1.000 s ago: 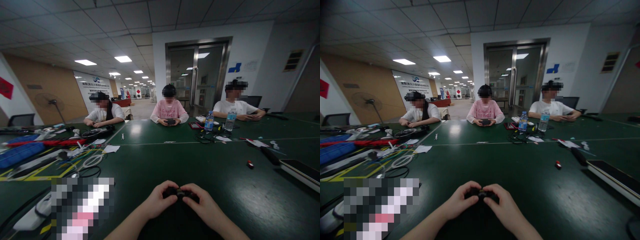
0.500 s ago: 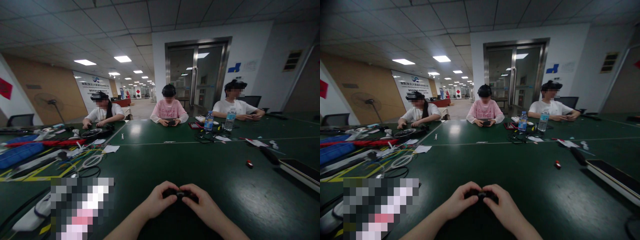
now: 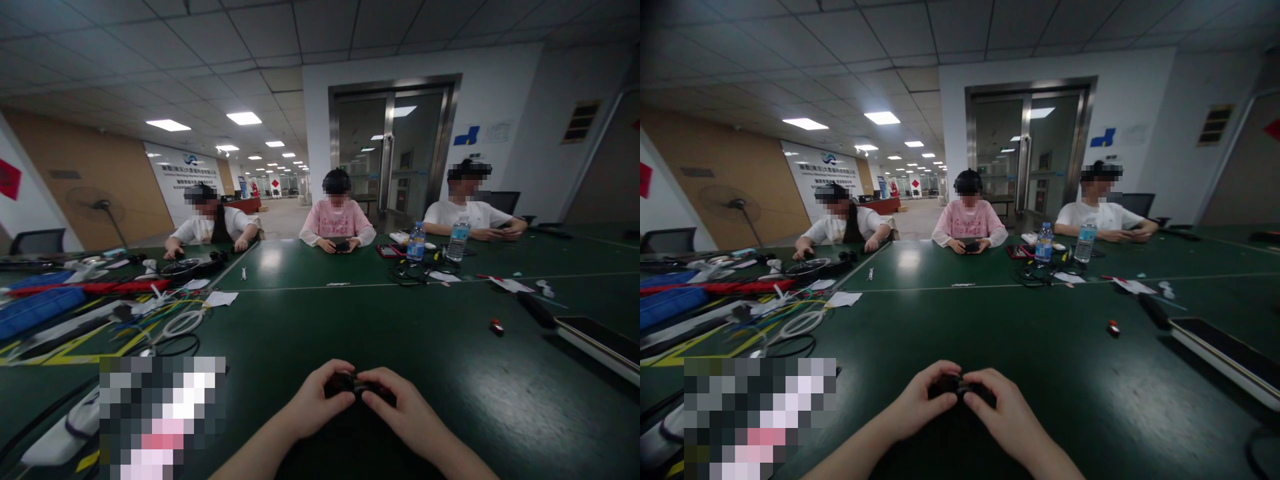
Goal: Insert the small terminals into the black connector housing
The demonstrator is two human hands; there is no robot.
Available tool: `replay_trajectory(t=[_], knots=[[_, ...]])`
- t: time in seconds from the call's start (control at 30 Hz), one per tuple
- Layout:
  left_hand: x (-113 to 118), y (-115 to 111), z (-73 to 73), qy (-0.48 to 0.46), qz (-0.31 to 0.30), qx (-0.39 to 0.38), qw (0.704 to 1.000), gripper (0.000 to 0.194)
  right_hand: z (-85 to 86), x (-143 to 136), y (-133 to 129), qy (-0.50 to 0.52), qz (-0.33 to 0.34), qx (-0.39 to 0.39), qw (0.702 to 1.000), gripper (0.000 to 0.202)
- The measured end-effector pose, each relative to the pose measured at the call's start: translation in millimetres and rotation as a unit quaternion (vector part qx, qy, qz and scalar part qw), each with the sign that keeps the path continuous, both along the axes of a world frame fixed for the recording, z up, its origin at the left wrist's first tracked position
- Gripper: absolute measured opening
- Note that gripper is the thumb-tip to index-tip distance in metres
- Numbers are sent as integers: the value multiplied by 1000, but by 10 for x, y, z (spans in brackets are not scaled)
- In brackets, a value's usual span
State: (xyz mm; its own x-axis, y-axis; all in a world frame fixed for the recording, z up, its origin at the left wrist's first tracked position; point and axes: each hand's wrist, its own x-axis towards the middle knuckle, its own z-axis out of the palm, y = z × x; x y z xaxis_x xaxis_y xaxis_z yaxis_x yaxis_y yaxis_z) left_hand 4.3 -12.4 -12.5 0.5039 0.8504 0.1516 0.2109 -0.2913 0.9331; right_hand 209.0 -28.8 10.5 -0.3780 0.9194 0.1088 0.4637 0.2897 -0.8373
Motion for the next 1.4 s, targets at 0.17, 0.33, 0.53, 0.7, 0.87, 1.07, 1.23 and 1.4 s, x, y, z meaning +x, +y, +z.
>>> replay_trajectory(t=[0.17, 0.33, 0.53, 0.7, 0.87, 1.07, 1.23, 1.4], knots=[[1, 5, -63, 91, 44, 30, 994, 48, -38, 21, 19, 9, 1, 4, 1000, 21], [18, 4, -34, 185, 57, 108, 975, 46, -112, 40, 46, -14, -4, 10, 1000, 21], [44, -12, 14, 212, 59, 116, 968, 42, -151, 34, 46, -52, -15, 4, 999, 21], [44, -37, 57, 219, 54, 113, 968, 42, -135, 15, 35, -65, -23, 17, 997, 21], [40, -44, 72, 222, 48, 121, 966, 43, -119, 14, 28, -59, -16, 22, 998, 23], [42, -37, 37, 228, 55, 123, 964, 47, -110, 14, 38, -60, -12, 19, 998, 21], [41, -27, 1, 230, 52, 135, 962, 42, -118, 10, 41, -67, -12, 27, 997, 20], [42, -28, 6, 238, 50, 134, 961, 39, -106, 14, 35, -67, -14, 24, 997, 19]])
